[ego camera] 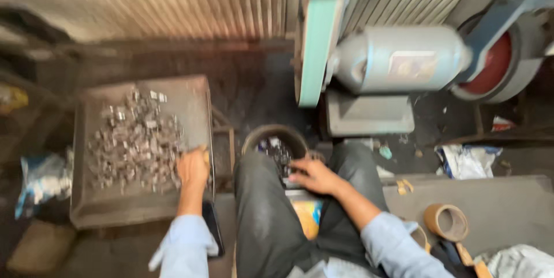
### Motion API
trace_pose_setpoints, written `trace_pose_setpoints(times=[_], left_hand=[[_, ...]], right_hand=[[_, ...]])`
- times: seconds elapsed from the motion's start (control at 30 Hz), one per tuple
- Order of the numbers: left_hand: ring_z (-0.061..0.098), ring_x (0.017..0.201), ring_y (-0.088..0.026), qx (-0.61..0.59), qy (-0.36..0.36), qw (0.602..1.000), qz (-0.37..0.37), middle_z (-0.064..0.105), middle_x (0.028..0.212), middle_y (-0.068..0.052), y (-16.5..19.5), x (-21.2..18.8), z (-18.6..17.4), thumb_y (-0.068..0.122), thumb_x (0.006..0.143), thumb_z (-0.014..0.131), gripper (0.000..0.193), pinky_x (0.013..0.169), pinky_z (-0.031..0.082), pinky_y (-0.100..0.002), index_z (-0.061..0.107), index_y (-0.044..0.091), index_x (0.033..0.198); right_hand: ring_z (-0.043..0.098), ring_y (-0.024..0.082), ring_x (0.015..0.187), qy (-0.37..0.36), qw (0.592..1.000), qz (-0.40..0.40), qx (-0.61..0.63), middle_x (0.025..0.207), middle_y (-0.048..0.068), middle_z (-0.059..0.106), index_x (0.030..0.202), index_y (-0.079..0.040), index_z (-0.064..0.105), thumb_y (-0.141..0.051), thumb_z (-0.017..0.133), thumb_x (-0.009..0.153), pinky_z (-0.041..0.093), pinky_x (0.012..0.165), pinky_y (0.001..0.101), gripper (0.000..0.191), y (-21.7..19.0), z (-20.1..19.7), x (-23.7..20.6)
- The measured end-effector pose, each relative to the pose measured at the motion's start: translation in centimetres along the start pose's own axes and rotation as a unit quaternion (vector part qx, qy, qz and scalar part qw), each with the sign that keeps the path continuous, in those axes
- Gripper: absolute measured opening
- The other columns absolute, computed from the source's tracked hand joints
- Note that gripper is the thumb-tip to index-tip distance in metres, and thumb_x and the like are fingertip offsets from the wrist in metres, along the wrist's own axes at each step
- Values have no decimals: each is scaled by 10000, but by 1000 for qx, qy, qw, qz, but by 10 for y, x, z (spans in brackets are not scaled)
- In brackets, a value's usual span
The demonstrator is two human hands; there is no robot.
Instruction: The person sits on the floor beside a belt grinder and sharpens small metal blade parts one at a time, holding each part against the running belt with sparks flying, then places the finished part on a tray and picks up the next one.
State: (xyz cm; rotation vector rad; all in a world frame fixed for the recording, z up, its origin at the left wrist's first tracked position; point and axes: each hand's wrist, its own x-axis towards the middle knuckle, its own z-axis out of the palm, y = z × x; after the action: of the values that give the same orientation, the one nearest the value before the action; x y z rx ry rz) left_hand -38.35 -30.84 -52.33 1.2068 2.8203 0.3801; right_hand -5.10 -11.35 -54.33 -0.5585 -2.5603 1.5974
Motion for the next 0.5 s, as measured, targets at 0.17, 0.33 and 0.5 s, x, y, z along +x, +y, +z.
trace_pose_setpoints(times=[0.17, 0.33, 0.5], left_hand=[[738, 876, -303, -353, 60, 931, -68, 753, 1021, -152, 56, -17, -35, 183, 927, 707, 258, 824, 572, -405, 757, 128, 1174], [747, 955, -281, -391, 146, 904, 88, 776, 1016, -87, 166, -70, -21, 141, 969, 696, 219, 877, 576, -378, 722, 74, 1176], [717, 968, -322, -275, 85, 948, 135, 761, 1016, -86, 230, -98, 9, 141, 938, 703, 237, 864, 541, -429, 759, 93, 1162]], right_hand=[[636, 77, 979, 19, 960, 51, 276, 1086, 36, 715, 1370, 17, 624, -180, 763, 933, 534, 881, 260, 499, -16, 5, 3], [635, 141, 988, 240, 969, -43, 32, 1140, 79, 727, 1375, -1, 590, -150, 799, 847, 546, 891, 306, 587, -49, 7, -9], [672, 219, 1061, 331, 923, -111, -163, 1127, 98, 744, 1231, -59, 680, -108, 774, 888, 554, 941, 325, 359, -52, -2, -31]])
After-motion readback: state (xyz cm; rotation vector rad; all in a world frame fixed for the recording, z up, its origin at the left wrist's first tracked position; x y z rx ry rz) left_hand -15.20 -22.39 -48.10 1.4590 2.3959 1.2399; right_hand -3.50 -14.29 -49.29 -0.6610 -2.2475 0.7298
